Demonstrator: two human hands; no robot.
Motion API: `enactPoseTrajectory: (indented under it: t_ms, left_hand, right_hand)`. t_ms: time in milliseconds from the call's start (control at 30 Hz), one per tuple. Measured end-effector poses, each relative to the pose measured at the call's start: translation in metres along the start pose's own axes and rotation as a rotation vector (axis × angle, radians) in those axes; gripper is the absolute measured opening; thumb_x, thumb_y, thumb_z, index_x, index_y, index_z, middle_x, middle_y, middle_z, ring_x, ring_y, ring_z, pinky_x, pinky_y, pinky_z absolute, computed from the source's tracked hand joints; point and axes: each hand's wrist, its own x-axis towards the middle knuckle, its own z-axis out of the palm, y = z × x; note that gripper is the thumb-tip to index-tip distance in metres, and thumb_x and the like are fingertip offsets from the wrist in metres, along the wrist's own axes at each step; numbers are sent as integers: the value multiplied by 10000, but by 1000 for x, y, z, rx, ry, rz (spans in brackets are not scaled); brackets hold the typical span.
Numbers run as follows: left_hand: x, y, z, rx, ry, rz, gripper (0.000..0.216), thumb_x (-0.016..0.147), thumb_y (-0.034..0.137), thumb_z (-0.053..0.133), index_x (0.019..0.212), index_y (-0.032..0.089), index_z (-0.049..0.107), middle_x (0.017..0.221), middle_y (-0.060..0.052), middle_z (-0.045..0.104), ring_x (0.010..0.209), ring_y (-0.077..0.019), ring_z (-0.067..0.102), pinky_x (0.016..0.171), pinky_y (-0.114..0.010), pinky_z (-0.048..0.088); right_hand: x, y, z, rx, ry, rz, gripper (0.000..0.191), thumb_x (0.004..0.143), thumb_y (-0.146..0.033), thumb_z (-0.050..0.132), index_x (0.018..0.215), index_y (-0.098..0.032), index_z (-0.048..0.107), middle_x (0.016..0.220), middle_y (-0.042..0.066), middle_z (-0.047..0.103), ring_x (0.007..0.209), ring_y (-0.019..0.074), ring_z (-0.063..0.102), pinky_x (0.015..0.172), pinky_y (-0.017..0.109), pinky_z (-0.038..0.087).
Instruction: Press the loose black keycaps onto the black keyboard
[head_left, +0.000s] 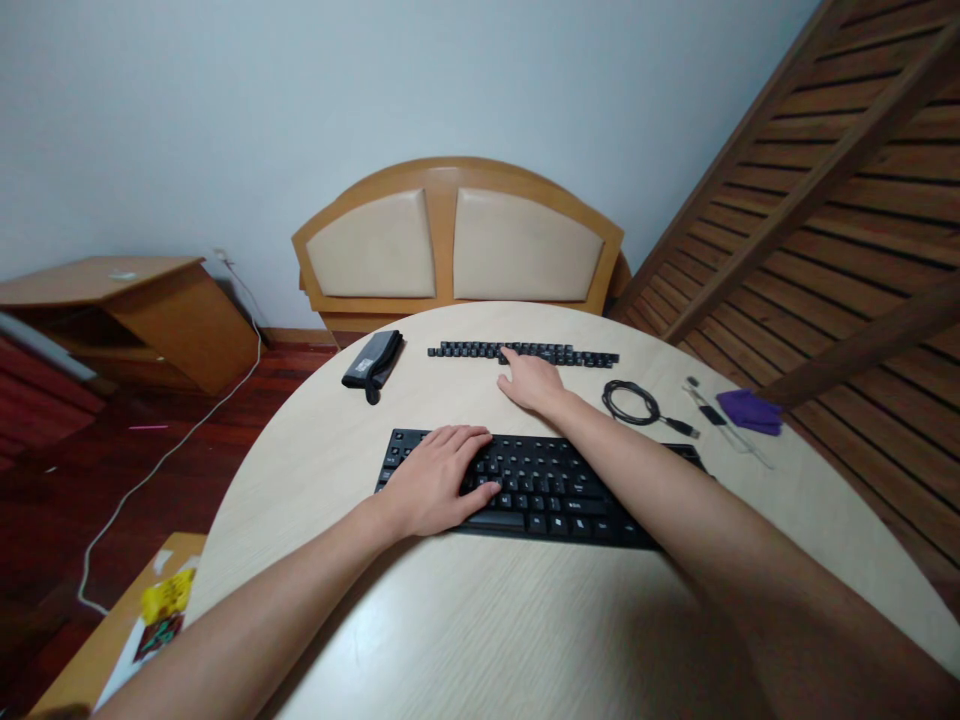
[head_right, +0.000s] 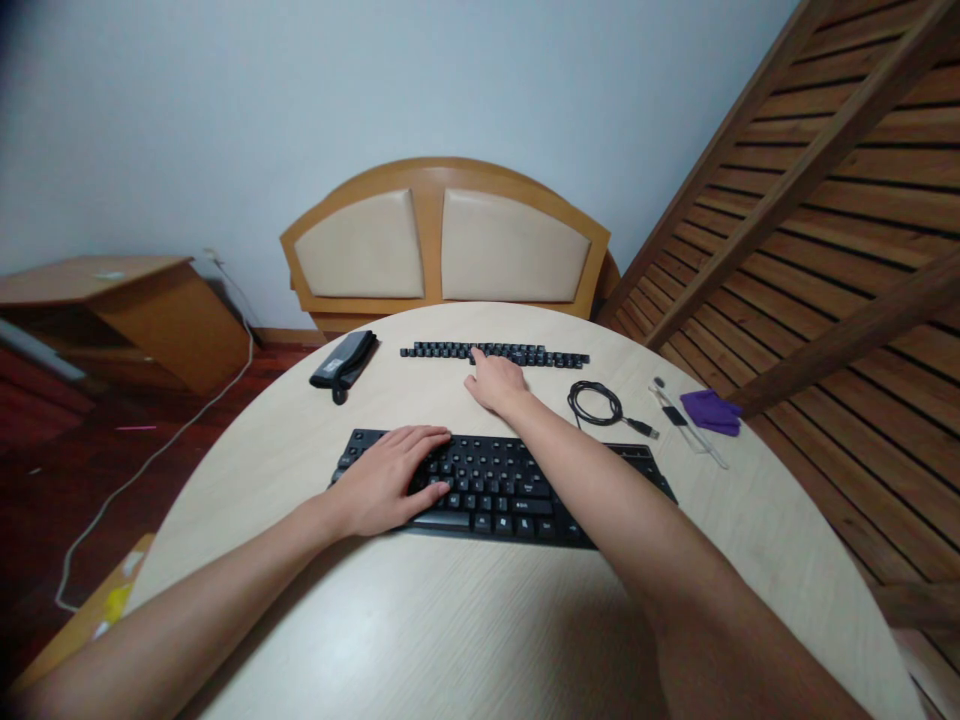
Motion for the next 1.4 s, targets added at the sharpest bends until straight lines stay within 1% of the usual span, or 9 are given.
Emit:
enactPoseTrajectory:
  t_ms: [200, 400, 567, 667, 767, 867, 967, 1200, 1400]
  left_hand:
    - [0, 0, 0, 0, 0, 3, 525, 944, 490, 510, 1357, 165, 491, 1402, -124, 551, 1293, -277, 513, 1123, -450, 386]
    - [0, 1, 0, 15, -6, -2, 509, 956, 478, 509, 1353, 161, 492, 1412, -120, 547, 1295, -273, 507, 1127, -453, 383]
    - [-1, -1, 2, 12, 1, 4, 520, 957, 489, 502, 1363, 166, 481, 1410, -124, 549, 1293, -281, 513, 1117, -471, 390]
    - [-1, -2, 3, -1, 9, 7, 516, 954, 485, 509, 1360, 166, 483, 1404, -127, 554, 1291, -278, 515, 1118, -472, 391]
    - [-1, -2, 4, -9, 16, 6, 503, 952, 473, 519, 1353, 171, 489, 1399, -124, 560, 1294, -277, 515, 1119, -474, 392]
    - [-1, -2, 4, -12, 14, 6, 493, 951, 467, 522, 1351, 180, 492, 1401, -120, 561, 1296, -281, 516, 1116, -483, 396]
    - [-1, -2, 3, -8, 13, 7, 496, 949, 465, 527, 1353, 180, 489, 1400, -121, 562, 1292, -282, 520, 1114, -484, 399]
    - [-1, -1, 2, 11, 2, 7, 511, 961, 464, 513, 1371, 162, 472, 1419, -132, 548, 1318, -281, 500, 1130, -487, 385]
    - [-2, 2, 1, -8, 19, 30, 489, 953, 437, 529, 1379, 201, 486, 1453, -124, 517, 1352, -297, 465, 1136, -517, 375]
  right_hand:
    - [-11, 0, -4, 4, 32, -56, 306, 961, -278, 472, 1212, -180, 618, 1154, 129, 717, 1052, 287, 666, 870, 374, 499]
    - [-49, 3, -26, 79, -47, -160, 199, 926, -318, 585, 1027, -203, 713, 1080, 84, 740, 1007, 268, 678, 825, 339, 506]
    - [-96, 3, -37, 361, -8, -169, 182, 938, -297, 588, 1054, -221, 706, 1072, 48, 744, 964, 216, 686, 821, 318, 516]
    - [-122, 5, -33, 552, 36, -234, 179, 941, -260, 591, 1085, -210, 685, 1071, 51, 735, 915, 192, 688, 859, 329, 521]
    - [-139, 7, -26, 671, 69, -300, 170, 956, -248, 570, 1082, -218, 680, 1074, 61, 724, 1004, 208, 665, 921, 367, 510]
    - [-145, 10, -21, 721, 70, -339, 172, 965, -243, 564, 1092, -231, 680, 1086, 56, 719, 1060, 211, 641, 959, 385, 493]
    - [-145, 10, -19, 726, 67, -353, 176, 960, -236, 579, 1105, -237, 680, 1088, 49, 721, 1060, 207, 636, 965, 385, 485]
    - [-145, 8, -21, 719, 68, -393, 167, 949, -210, 593, 1094, -217, 675, 1077, 62, 714, 1035, 208, 640, 940, 392, 494]
    - [-146, 7, -23, 676, 91, -400, 126, 929, -220, 628, 1050, -222, 666, 1047, 56, 718, 1023, 216, 641, 920, 401, 493]
